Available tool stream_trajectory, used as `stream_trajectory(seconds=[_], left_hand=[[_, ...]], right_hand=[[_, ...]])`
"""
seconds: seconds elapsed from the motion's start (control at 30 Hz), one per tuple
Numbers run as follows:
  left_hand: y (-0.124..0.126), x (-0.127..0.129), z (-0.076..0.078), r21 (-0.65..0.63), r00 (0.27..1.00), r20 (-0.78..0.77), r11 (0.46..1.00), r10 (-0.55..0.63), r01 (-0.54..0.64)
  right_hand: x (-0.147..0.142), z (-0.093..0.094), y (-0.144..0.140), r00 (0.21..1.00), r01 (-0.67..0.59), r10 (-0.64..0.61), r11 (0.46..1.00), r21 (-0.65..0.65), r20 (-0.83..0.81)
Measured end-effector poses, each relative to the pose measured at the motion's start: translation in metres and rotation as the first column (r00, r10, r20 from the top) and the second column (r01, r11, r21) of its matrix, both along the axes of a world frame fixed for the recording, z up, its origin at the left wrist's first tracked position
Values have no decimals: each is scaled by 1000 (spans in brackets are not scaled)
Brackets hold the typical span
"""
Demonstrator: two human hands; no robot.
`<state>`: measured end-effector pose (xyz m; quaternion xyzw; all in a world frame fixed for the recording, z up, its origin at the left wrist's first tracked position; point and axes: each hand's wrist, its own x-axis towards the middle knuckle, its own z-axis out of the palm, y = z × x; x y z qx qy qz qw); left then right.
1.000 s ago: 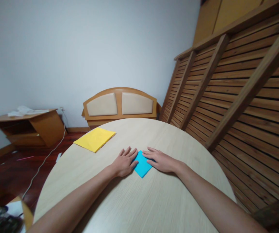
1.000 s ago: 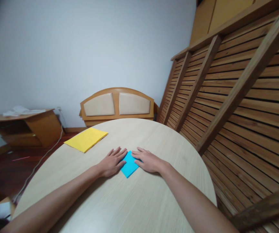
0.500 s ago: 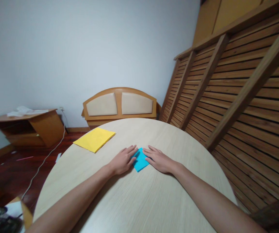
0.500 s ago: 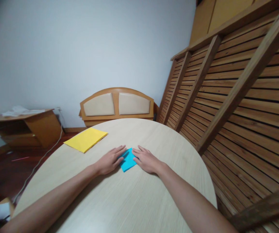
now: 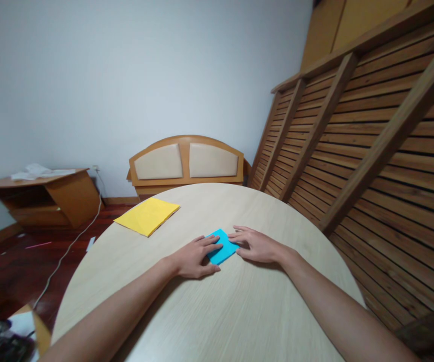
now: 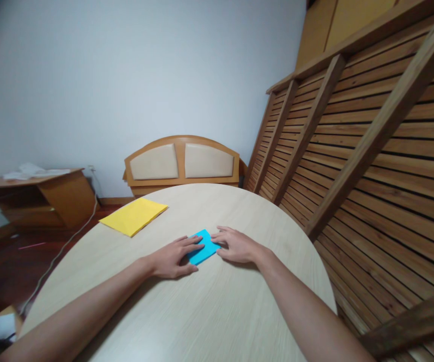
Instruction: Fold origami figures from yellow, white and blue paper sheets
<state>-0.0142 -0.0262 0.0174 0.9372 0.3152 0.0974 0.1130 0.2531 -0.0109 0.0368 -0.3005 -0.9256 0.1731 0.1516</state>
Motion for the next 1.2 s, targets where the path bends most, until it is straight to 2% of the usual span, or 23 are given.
stream_trajectory(seconds=[0.3,0.43,0.6,0.87,1.2], left_hand=[[2,-5,1,6,1000,5,1000,-12,12],[3,-4,2,8,999,-12,1000,-30,30],[4,-3,2,-8,1000,-3,1000,2,-2],[3,-5,3,-22,1000,26,1000,-6,6],[8,-6,-6,-22,996,85,1000,13,-11]], right_hand=[[4,-8,5,997,68,-66,996,50,-38],[2,-8,5,998,47,-44,994,97,-36],[0,-8,5,996,64,-59,993,94,-62],[-5,-7,2,983,185,-181,977,110,-44],[-7,-8,2,978,205,-201,972,113,-47]])
